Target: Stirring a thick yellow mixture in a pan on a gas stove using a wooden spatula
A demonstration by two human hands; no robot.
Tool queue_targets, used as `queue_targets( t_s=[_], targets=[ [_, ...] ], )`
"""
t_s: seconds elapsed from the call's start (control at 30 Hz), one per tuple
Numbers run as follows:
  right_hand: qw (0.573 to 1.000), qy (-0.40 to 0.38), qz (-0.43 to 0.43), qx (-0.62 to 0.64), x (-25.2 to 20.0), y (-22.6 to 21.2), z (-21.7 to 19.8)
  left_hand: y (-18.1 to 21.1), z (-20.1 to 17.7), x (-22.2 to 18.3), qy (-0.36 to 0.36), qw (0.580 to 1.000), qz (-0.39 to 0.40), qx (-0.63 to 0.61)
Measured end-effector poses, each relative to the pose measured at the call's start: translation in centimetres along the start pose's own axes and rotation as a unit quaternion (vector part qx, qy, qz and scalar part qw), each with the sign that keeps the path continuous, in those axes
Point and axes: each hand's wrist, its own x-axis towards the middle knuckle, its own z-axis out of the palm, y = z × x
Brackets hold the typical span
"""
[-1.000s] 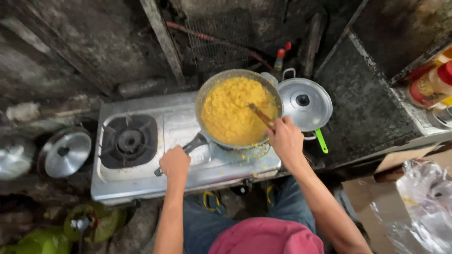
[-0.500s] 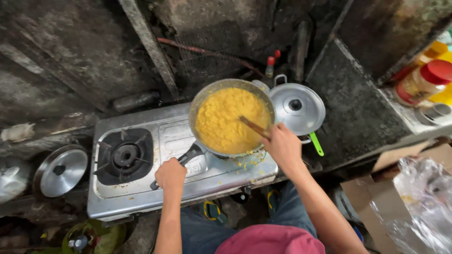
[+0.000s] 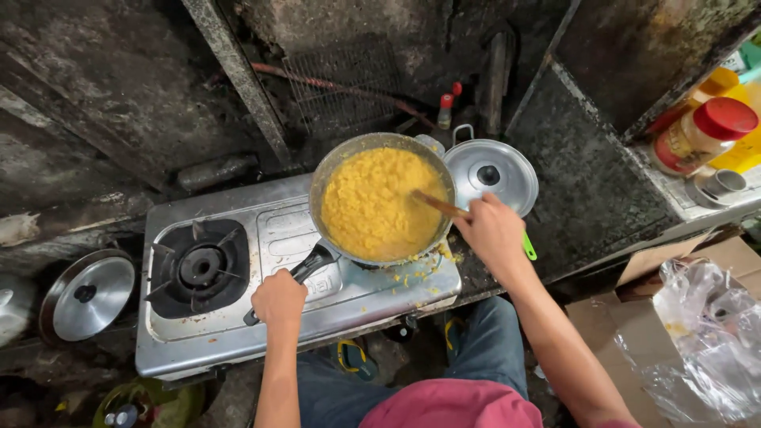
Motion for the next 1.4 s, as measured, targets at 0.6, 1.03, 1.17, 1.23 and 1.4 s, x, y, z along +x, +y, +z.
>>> queue_targets(
  t_s=[0.6, 1.03, 1.17, 1.23, 1.4],
  targets=[
    [0.998, -0.006, -0.053, 0.030, 0.1, -1.1, 2.2, 0.0, -0.2, -0.7, 0.001, 1.000, 0.002, -0.025],
    [0.997, 0.009, -0.075, -0.002, -10.3, -3.8, -3.8, -0.2, 0.7, 1.6, -0.095, 0.995, -0.027, 0.030],
    [0.993, 0.057, -0.102, 0.002, -5.7, -5.8, 2.5, -0.5, 1.2, 1.7, -0.081, 0.996, -0.019, 0.034],
    [0.992, 0.055, -0.108, 0.024, -3.5, -6.7, 3.0, -0.6, 1.7, 1.8, -0.065, 0.997, -0.012, 0.037],
    [0.984, -0.091, -0.040, 0.146, -2.7, -7.5, -1.7, -0.5, 1.2, 1.8, -0.083, 0.996, -0.019, 0.033]
  ],
)
